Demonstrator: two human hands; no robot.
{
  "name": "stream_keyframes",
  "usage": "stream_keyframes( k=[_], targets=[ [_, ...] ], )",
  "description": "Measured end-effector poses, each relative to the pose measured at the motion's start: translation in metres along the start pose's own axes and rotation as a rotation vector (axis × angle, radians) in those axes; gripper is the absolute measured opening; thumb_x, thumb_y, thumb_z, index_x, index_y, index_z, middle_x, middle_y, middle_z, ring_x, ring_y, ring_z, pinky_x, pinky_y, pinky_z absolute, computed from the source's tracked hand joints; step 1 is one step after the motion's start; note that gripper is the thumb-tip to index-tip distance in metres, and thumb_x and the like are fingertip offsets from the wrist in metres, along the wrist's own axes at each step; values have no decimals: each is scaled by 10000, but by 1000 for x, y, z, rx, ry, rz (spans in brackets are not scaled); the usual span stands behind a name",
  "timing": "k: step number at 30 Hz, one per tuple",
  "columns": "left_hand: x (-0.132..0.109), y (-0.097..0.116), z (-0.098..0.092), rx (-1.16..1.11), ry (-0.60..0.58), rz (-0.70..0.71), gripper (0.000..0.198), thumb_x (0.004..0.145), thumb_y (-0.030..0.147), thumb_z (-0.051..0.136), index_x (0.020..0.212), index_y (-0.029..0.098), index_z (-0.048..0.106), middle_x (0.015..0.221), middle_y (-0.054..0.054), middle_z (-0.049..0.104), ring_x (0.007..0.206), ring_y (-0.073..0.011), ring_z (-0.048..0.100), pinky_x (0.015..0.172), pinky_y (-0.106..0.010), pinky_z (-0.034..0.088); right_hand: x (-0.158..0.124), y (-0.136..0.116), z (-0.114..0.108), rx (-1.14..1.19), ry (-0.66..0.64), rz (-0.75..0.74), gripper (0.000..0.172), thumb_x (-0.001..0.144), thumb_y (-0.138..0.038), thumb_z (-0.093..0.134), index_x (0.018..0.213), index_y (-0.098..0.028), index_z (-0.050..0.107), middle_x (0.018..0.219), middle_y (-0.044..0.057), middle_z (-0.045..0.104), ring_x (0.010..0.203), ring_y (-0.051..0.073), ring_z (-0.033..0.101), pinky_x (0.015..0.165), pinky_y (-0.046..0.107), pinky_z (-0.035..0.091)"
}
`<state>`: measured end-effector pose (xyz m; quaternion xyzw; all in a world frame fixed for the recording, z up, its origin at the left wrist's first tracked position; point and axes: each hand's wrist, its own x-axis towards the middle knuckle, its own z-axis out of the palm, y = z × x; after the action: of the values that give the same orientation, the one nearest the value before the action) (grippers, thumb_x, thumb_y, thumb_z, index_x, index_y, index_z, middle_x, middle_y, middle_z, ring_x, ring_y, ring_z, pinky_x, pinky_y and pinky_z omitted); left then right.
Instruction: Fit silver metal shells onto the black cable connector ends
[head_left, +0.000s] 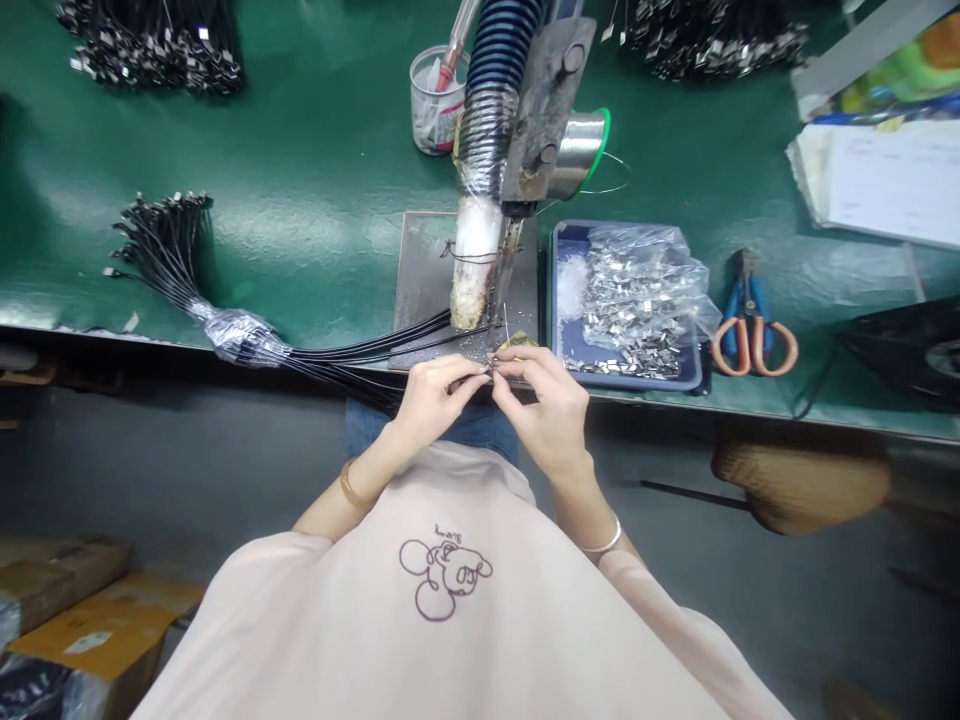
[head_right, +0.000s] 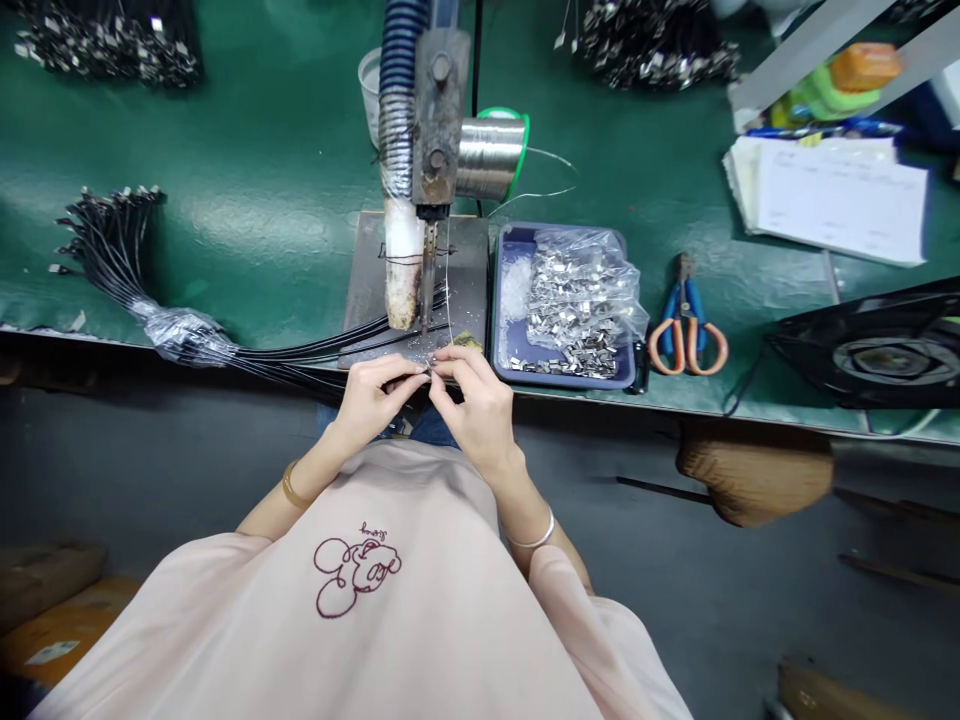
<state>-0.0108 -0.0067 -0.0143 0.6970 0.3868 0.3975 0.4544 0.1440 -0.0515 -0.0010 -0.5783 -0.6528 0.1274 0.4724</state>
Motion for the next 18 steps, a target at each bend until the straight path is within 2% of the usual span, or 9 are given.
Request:
stream_keyframes(
  k=[3, 5, 7, 9, 11, 13, 15, 18],
  targets=[
    [-3, 5, -1, 2, -26, 1, 232, 922, 322, 623, 784, 164, 721, 761, -60, 742, 666, -145, 660, 690, -253, 508, -2, -3, 2, 41, 20, 42, 113, 871, -137, 640, 796, -218, 664, 951, 45, 736, 888, 190, 740, 758, 335, 629],
    [-5, 9, -1, -85, -60, -77, 257, 935, 346, 607, 774, 158, 677, 681, -26, 703, 552, -106, 593, 590, -225, 464, -4, -5, 5, 77, 45, 61, 116, 875, -140, 640, 787, -215, 657, 959, 45, 733, 883, 187, 742, 734, 325, 625],
    [-7, 11, 0, -216, -91, -170, 272, 925, 390, 619, 781, 158, 625, 612, 8, 650, 454, -70, 497, 492, -206, 397, -7, -6, 8, 62, 82, 18, 118, 868, -130, 649, 785, -214, 660, 960, 44, 739, 904, 190, 742, 784, 339, 621],
    [-8, 12, -1, -355, -101, -259, 268, 892, 423, 656, 849, 168, 587, 595, 30, 630, 412, -54, 451, 438, -192, 355, -8, -6, 11, 55, 103, -17, 120, 861, -122, 659, 786, -215, 669, 948, 40, 745, 923, 193, 738, 821, 350, 615],
    [-8, 11, -2, -463, -100, -329, 313, 853, 446, 701, 948, 179, 569, 602, 43, 638, 393, -47, 434, 412, -182, 331, -9, -4, 12, 125, 76, 37, 105, 865, -139, 664, 796, -216, 678, 947, 38, 740, 905, 187, 735, 771, 329, 617],
    [-7, 10, -3, -525, -105, -362, 377, 827, 470, 729, 1010, 176, 578, 609, 42, 650, 381, -40, 406, 398, -182, 305, -9, -2, 12, 227, 52, 139, 81, 885, -182, 664, 814, -216, 684, 959, 38, 731, 876, 179, 734, 717, 305, 616],
    [-6, 8, -4, -559, -108, -360, 396, 812, 482, 743, 1000, 160, 613, 594, 35, 648, 388, -35, 396, 413, -188, 306, -9, 0, 10, 287, 86, 210, 75, 917, -226, 644, 855, -219, 685, 980, 42, 726, 880, 178, 738, 728, 309, 618],
    [-2, 6, -3, -593, -88, -359, 375, 779, 475, 775, 904, 144, 652, 540, 39, 609, 429, -44, 435, 470, -195, 348, -9, -1, 5, 232, 189, 137, 97, 961, -211, 584, 926, -228, 672, 1006, 47, 738, 927, 181, 745, 766, 321, 619]
  ],
)
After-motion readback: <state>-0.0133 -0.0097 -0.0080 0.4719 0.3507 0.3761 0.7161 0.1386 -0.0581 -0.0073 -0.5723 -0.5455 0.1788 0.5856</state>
